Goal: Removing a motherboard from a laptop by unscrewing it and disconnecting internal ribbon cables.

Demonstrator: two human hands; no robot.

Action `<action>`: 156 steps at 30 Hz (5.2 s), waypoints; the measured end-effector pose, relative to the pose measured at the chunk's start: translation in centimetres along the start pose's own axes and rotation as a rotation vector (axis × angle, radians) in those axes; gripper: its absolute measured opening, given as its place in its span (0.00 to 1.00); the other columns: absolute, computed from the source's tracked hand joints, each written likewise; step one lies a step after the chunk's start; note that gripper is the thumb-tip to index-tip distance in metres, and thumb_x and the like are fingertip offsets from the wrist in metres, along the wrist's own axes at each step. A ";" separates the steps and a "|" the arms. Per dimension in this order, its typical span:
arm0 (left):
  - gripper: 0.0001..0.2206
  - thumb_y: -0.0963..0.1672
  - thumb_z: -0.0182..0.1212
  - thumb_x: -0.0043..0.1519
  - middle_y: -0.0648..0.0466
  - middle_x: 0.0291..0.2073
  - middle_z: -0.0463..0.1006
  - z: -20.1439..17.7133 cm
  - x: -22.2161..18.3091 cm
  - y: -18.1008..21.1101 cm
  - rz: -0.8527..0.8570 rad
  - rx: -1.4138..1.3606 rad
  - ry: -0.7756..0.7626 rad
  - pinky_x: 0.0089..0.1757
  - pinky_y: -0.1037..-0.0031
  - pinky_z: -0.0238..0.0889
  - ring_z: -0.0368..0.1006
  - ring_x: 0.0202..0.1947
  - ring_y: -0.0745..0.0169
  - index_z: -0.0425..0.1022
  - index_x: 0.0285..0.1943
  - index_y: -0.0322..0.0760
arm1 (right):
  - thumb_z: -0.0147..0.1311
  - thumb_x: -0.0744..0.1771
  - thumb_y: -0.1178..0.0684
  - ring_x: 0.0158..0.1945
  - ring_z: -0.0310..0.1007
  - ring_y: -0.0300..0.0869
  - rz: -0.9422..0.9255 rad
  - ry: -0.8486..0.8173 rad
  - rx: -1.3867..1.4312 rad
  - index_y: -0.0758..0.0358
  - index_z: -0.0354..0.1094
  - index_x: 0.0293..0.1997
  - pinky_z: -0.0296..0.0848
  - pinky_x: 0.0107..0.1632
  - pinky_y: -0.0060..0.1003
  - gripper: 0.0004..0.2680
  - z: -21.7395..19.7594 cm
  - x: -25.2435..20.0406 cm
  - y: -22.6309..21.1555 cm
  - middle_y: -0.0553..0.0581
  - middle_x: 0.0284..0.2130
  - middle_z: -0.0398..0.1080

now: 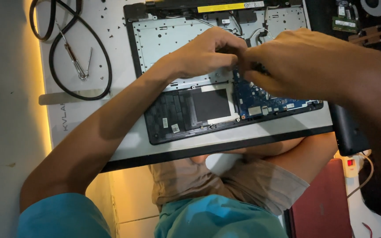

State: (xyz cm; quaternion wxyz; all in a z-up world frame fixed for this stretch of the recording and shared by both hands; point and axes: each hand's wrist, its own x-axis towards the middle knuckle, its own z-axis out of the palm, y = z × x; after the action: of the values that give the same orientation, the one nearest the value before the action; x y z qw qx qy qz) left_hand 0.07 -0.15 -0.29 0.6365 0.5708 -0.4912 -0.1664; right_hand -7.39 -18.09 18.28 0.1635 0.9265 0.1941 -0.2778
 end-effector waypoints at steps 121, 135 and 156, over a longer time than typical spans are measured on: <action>0.12 0.32 0.58 0.73 0.47 0.47 0.90 0.6 -1.0 0.1 0.167 0.229 0.214 0.53 0.72 0.81 0.85 0.45 0.60 0.87 0.54 0.30 | 0.35 0.85 0.36 0.17 0.79 0.41 0.099 -0.101 -0.341 0.52 0.85 0.30 0.81 0.30 0.34 0.31 0.5 1.0 0.2 0.50 0.23 0.85; 0.11 0.33 0.57 0.74 0.46 0.46 0.90 0.5 -1.3 0.5 0.200 0.221 0.230 0.53 0.72 0.82 0.86 0.43 0.61 0.88 0.53 0.30 | 0.29 0.85 0.32 0.21 0.87 0.34 0.142 -0.187 -0.494 0.39 0.86 0.46 0.88 0.33 0.26 0.28 1.6 2.4 2.1 0.42 0.27 0.92; 0.12 0.31 0.58 0.74 0.47 0.46 0.89 0.3 -1.2 0.0 0.173 0.156 0.212 0.56 0.73 0.85 0.88 0.47 0.60 0.86 0.56 0.30 | 0.38 0.82 0.36 0.25 0.92 0.39 0.037 -0.171 -0.471 0.45 0.79 0.47 0.88 0.32 0.29 0.19 -1.1 1.6 -1.1 0.44 0.30 0.90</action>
State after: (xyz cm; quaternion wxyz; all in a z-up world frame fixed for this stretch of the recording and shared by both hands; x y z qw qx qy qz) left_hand -0.72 0.67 -0.84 0.6504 0.5885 -0.4800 -0.0113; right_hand -6.16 -16.29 18.04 0.3959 0.8393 0.2220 -0.2993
